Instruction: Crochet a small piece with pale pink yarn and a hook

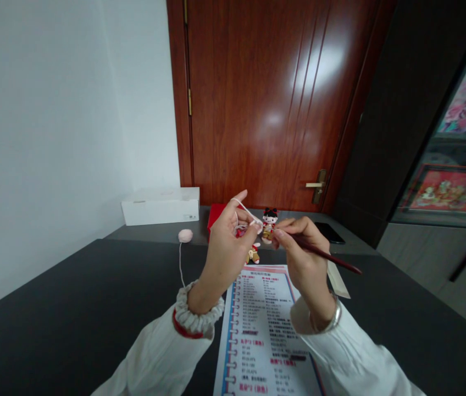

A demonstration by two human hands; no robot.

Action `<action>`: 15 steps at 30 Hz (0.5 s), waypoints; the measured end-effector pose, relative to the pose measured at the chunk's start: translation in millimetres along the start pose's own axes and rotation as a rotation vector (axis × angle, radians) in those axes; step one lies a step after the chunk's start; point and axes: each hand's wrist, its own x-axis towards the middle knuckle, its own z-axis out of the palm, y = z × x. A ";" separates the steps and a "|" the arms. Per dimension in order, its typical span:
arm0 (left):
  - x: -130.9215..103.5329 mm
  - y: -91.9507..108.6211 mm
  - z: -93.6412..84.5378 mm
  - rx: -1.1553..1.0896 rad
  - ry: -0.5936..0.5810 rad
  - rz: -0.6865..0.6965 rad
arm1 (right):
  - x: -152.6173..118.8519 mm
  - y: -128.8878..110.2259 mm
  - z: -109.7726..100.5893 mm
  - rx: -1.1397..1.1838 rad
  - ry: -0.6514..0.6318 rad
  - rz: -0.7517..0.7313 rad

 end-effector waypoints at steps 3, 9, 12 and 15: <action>-0.1 1.3 1.3 -0.059 -0.056 -0.060 | 3.7 -1.7 0.9 0.152 -0.041 0.102; -3.1 2.6 3.7 -0.173 -0.125 -0.162 | 5.0 3.4 8.8 0.289 0.034 0.207; -3.6 2.5 4.1 -0.231 -0.143 -0.192 | 4.9 6.3 8.0 0.343 0.017 0.244; -2.9 3.0 3.3 -0.245 -0.180 -0.212 | 7.2 5.2 2.6 0.390 -0.043 0.278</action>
